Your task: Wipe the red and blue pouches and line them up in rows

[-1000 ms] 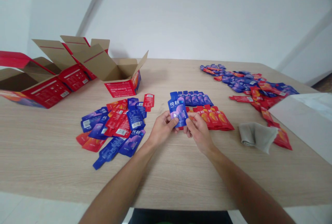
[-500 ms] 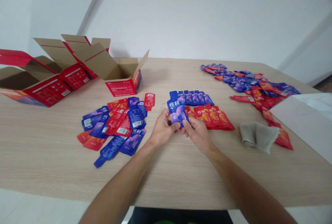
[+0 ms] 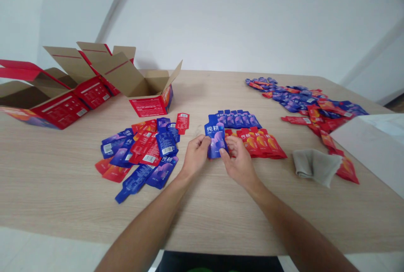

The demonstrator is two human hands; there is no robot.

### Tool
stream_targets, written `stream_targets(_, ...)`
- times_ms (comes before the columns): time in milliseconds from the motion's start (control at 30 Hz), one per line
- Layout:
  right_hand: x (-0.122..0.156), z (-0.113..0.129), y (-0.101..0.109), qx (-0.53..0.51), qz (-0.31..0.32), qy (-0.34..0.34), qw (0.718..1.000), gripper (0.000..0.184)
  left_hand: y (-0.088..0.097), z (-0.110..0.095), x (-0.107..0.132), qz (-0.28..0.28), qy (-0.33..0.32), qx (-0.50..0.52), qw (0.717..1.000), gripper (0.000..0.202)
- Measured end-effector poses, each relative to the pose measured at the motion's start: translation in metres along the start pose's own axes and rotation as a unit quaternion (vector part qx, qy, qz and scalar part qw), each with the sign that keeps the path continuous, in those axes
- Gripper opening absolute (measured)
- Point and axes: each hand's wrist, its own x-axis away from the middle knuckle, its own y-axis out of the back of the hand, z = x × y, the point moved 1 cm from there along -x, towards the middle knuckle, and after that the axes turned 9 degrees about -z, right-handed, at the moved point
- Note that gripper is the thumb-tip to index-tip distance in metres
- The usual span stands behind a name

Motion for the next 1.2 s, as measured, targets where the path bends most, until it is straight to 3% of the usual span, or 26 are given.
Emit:
stream_targets(67,0.002,0.002,-0.003,0.064,-0.035,0.04,0.997,0.049,0.0,0.0,0.0,-0.012,-0.013,-0.031,0.999,0.034)
stream_targets(133,0.004,0.006,-0.007,0.114,-0.034,0.06,0.991,0.047,0.0,0.0,0.0,-0.005,-0.016,-0.046,0.999,0.031)
stream_targets(333,0.005,0.014,-0.017,0.193,-0.024,0.043,0.98,0.044,-0.002,-0.002,0.002,0.018,-0.009,-0.048,0.999,0.028)
stream_targets(633,-0.005,0.015,-0.025,0.251,-0.035,0.036,0.967,0.037,0.0,0.005,-0.004,0.024,0.054,0.024,0.998,0.027)
stream_targets(767,-0.027,0.012,-0.032,0.293,-0.033,0.021,0.955,0.041,0.009,0.009,-0.015,-0.022,0.086,0.061,0.994,0.03)
stream_targets(933,-0.073,0.003,-0.055,0.361,-0.008,-0.017,0.932,0.048,0.031,0.007,-0.031,-0.129,0.041,0.041,0.99,0.028)
stream_targets(1200,-0.129,-0.024,-0.104,0.439,0.03,-0.079,0.895,0.067,0.037,0.014,-0.038,-0.124,0.035,0.029,0.991,0.026)
